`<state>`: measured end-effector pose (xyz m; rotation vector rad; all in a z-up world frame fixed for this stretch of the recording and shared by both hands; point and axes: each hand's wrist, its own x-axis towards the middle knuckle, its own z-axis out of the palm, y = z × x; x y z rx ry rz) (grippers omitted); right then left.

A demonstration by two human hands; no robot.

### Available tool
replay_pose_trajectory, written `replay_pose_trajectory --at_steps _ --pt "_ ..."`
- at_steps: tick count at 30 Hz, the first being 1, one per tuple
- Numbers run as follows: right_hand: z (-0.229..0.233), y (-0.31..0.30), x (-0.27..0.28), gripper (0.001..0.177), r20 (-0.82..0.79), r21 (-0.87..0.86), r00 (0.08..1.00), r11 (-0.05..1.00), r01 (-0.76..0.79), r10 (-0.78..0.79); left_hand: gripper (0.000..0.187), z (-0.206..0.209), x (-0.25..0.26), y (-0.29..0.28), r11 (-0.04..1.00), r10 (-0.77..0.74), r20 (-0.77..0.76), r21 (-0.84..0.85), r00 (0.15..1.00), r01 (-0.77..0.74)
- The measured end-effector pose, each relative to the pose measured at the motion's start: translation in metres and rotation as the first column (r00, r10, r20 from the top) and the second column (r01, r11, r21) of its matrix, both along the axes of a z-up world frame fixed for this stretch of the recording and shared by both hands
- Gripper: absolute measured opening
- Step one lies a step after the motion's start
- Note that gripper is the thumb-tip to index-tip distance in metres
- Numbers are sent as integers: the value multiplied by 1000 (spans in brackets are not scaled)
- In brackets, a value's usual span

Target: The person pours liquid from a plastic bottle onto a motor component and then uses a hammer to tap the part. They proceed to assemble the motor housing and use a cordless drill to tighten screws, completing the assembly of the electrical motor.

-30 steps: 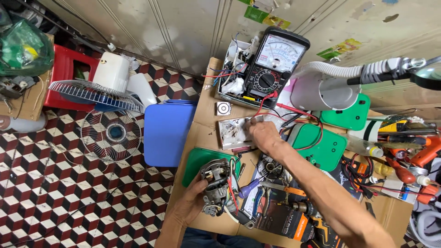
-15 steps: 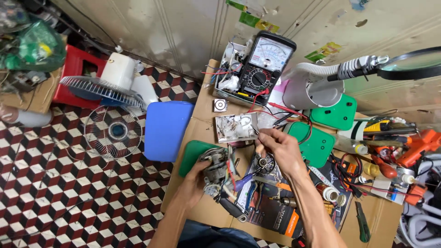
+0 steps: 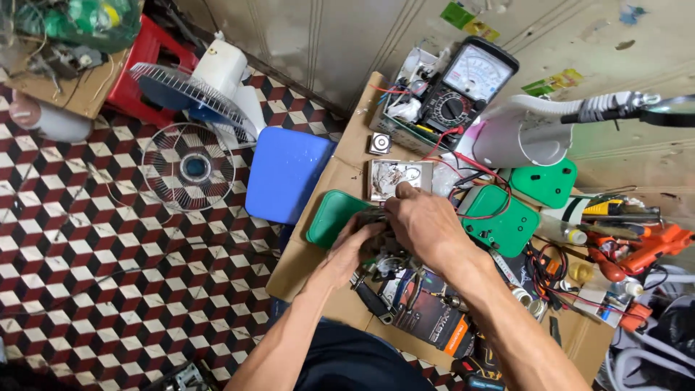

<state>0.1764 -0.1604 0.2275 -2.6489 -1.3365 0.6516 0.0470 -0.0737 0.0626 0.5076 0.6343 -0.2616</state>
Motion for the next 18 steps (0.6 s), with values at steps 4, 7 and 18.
replay_pose_trajectory --at_steps 4,7,18 --pt "-27 9 6 15 -7 -202 996 976 -86 87 55 0 5 -4 999 -14 10 29 1000 13" --pt "-38 13 6 13 -7 -331 997 941 -70 71 57 4 8 -5 999 -14 -32 45 999 15" --pt "-38 9 -1 16 57 -167 998 986 -5 15 60 1 11 -4 1000 -1 -33 25 999 2"
